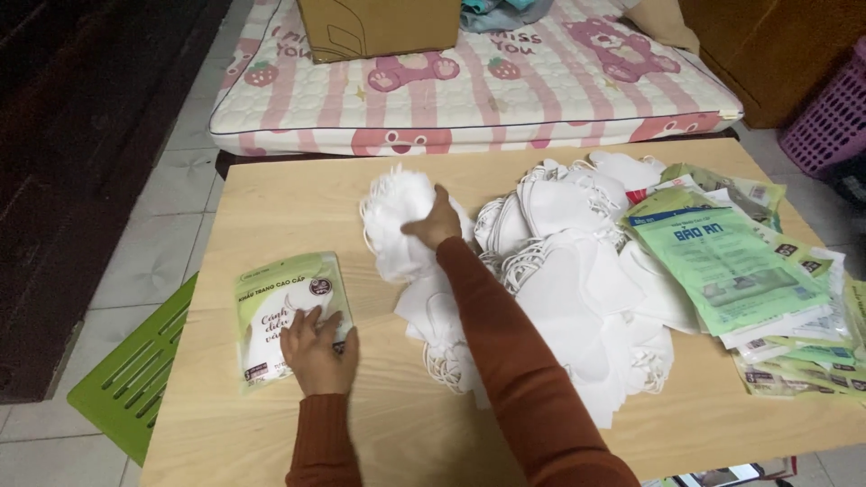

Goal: The person is picking up individual white mask components from a pile, folding them, and stacking them neatly on a low table.

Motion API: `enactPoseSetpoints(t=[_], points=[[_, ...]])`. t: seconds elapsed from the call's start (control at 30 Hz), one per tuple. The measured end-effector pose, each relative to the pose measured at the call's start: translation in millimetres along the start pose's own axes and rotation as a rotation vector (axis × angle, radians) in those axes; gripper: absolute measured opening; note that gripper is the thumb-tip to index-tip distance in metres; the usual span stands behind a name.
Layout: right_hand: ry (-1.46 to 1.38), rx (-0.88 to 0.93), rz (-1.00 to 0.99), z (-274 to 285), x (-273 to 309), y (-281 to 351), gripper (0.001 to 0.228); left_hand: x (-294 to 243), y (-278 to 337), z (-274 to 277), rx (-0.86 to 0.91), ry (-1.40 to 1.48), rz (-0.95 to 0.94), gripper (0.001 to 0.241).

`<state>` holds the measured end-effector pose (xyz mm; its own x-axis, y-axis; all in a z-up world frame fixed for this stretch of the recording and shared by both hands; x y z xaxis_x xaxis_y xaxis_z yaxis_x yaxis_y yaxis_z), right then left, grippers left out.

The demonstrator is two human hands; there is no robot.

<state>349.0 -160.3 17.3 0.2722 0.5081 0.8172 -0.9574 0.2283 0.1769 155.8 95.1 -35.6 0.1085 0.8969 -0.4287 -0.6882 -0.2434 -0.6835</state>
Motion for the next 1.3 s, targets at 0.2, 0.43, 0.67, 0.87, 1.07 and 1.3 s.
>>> enactPoseSetpoints(t=[0.2,0.43,0.67,0.87,1.07,1.3], points=[[-0.549,-0.273,0.032,117,56,20,0.101,1,-5,-4,0.058,0.084,-0.05,0.027],[-0.942,-0.059,0.076,259,98,120,0.088,1,0,-2,0.006,0.037,-0.084,0.026],[0.349,-0.012,-0.094,285,6,133,0.117,14,6,-13,0.023,0.009,-0.072,0.027],[0.479,-0.362,0.217,267,-77,116,0.108,7,1,-2,-0.039,-0.025,-0.081,0.019],[0.702,-0.662,0.427,252,-123,136,0.085,-7,-5,24,-0.269,0.081,-0.124,0.012],[0.451,-0.609,0.184,261,-122,152,0.112,-20,3,23,-0.231,0.181,-0.096,0.01]])
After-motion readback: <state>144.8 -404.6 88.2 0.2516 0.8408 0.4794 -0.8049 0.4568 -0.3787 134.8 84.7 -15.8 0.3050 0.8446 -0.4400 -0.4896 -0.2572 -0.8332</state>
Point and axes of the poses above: each hand's wrist, its own y-axis away from the middle knuckle, its own z-axis out of the back of the hand, x = y × z, the point moved 6 cm from there along -y, towards the middle knuckle, and after that the axes turned 6 degrees about -x, right-handed, at the moved point
